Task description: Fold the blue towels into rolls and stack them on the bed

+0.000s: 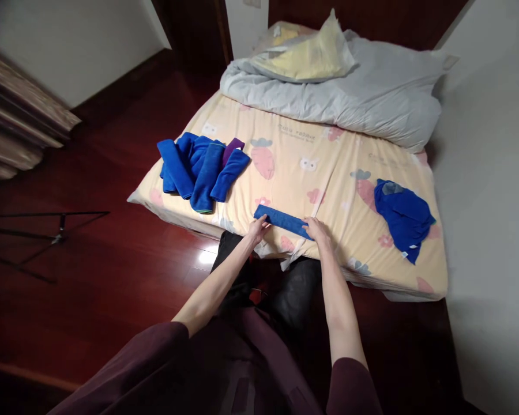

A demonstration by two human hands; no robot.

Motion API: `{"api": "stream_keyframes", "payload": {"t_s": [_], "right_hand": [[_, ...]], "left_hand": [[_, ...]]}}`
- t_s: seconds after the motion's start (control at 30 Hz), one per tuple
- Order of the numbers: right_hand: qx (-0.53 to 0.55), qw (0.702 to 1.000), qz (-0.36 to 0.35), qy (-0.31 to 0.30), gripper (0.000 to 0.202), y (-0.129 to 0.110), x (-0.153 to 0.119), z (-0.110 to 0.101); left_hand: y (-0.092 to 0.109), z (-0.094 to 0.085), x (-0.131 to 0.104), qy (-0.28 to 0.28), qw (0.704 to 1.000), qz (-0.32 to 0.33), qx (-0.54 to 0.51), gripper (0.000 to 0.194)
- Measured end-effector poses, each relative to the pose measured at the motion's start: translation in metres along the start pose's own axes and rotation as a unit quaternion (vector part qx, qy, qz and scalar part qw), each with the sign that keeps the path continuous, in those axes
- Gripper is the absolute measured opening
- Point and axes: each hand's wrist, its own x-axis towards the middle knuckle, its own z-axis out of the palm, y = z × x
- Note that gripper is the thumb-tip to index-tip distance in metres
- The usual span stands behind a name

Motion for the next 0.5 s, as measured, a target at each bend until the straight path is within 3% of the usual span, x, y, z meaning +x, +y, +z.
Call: {"api": "stream_keyframes", "payload": {"t_s": [0.13, 0.23, 0.33, 0.4, 0.5], "right_hand": [[-0.001, 1.000, 0.003, 0.005, 0.044, -0.009, 0.005, 0.000], [0.000, 1.000, 0.018, 0.016, 0.050, -0.014, 0.004, -0.002], [0.009, 1.000, 0.017, 0.016, 0.044, -0.017, 0.001, -0.010], [0.022, 1.000, 0.001, 0.014, 0.037, -0.021, -0.002, -0.017], [0.044, 0.999, -0.023, 0.021, 0.027, -0.032, -0.002, -0.024]], "left_hand": [[-0.003, 0.020, 0.002, 0.041, 0.998, 0.036, -0.024, 0.048], [-0.007, 0.038, -0.005, 0.022, 0.998, 0.054, -0.035, 0.053], [0.002, 0.051, -0.013, -0.012, 0.997, 0.065, -0.038, 0.054], [0.017, 0.056, -0.017, -0.050, 0.995, 0.081, -0.026, 0.053], [0.049, 0.063, -0.025, -0.169, 0.973, 0.151, 0.037, 0.046]]}}
